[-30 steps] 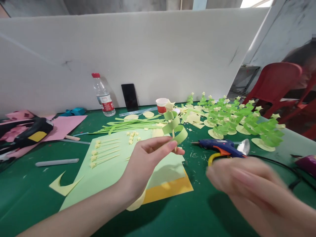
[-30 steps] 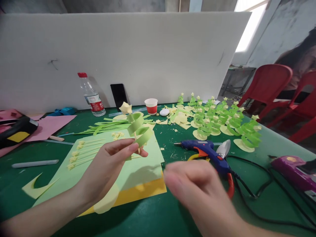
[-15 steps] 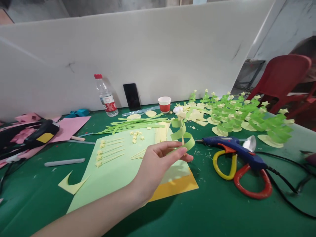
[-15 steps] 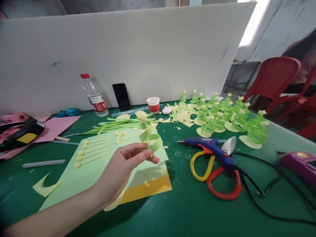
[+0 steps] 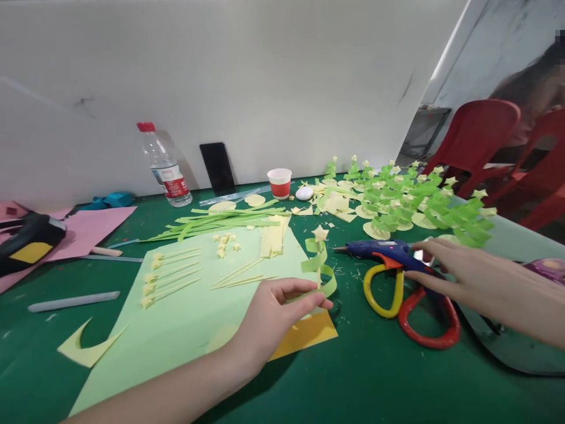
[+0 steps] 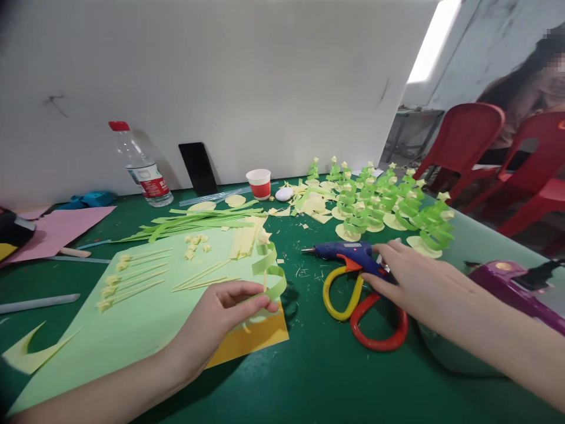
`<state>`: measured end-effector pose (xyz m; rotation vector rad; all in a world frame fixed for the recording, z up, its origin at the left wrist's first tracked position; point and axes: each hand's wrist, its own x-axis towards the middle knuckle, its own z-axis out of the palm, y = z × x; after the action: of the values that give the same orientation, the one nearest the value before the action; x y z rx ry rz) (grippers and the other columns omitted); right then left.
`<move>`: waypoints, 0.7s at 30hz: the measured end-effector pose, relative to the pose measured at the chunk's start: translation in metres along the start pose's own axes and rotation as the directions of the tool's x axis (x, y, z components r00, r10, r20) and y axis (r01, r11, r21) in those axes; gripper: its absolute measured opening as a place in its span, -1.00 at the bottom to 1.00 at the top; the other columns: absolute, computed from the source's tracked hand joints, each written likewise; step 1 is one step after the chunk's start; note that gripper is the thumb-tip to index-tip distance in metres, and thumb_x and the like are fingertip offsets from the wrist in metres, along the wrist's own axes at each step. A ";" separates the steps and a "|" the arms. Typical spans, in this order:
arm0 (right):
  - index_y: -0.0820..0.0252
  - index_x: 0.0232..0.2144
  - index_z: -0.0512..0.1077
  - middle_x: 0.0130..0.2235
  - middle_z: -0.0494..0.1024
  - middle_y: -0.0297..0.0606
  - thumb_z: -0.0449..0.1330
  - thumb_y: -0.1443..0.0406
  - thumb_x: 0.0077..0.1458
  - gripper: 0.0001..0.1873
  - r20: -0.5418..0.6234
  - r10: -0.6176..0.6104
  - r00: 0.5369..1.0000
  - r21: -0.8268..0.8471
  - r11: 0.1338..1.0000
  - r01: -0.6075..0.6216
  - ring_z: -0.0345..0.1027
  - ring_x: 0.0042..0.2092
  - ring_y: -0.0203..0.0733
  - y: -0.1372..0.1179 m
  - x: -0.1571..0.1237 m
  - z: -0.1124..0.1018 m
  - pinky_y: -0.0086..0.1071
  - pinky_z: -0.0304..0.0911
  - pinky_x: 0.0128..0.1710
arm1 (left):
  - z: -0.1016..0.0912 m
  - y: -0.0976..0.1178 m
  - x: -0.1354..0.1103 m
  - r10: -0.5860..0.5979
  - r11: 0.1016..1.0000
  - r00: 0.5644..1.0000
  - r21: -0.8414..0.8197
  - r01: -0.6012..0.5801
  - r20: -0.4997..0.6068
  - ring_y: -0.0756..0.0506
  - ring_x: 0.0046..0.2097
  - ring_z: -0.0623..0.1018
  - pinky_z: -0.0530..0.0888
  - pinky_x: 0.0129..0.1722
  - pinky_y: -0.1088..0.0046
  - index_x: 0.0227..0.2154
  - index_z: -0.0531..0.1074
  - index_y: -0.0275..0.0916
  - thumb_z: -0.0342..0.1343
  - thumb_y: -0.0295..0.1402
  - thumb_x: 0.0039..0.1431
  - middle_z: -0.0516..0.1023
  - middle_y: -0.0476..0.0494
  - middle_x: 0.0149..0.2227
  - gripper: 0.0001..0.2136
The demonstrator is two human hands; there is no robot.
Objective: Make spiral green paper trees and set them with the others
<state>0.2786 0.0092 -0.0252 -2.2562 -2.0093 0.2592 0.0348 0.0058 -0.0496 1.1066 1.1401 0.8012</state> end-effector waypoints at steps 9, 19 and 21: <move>0.16 -0.51 0.24 -0.40 0.41 -0.11 0.03 0.22 0.03 -0.84 0.161 0.065 0.985 -0.089 0.995 -0.051 0.31 -0.39 -0.08 0.004 0.031 0.023 -0.28 0.17 -0.40 | -0.003 -0.004 0.008 -0.017 0.997 0.998 -0.079 0.022 0.059 0.02 -0.39 0.56 0.43 -0.36 0.62 -0.56 0.50 -0.27 0.20 -0.41 -0.08 0.59 0.01 -0.54 -0.95; 0.07 -0.30 0.14 -0.28 0.43 -0.07 -0.12 0.02 -0.20 -0.60 -0.112 0.220 0.969 0.293 0.939 -0.180 0.32 -0.23 0.04 -0.005 0.008 0.012 -0.16 0.27 -0.28 | -0.009 -0.014 0.013 0.035 0.969 0.984 -0.246 0.010 0.175 0.02 -0.40 0.57 0.45 -0.39 0.62 -0.54 0.43 -0.27 0.16 -0.39 0.00 0.58 0.02 -0.56 -0.92; 0.07 -0.27 0.15 -0.26 0.43 -0.07 -0.12 -0.05 -0.28 -0.48 -0.154 0.274 0.949 0.378 0.904 -0.200 0.32 -0.21 0.05 -0.009 0.004 0.008 -0.16 0.29 -0.30 | -0.010 -0.015 0.012 0.029 0.961 0.982 -0.277 0.024 0.187 0.02 -0.40 0.57 0.46 -0.40 0.63 -0.52 0.42 -0.26 0.15 -0.38 0.01 0.59 0.02 -0.54 -0.92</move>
<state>0.2687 0.0138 -0.0316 -2.1850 -1.4472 0.3652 0.0276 0.0153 -0.0683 0.9268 0.8373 0.8118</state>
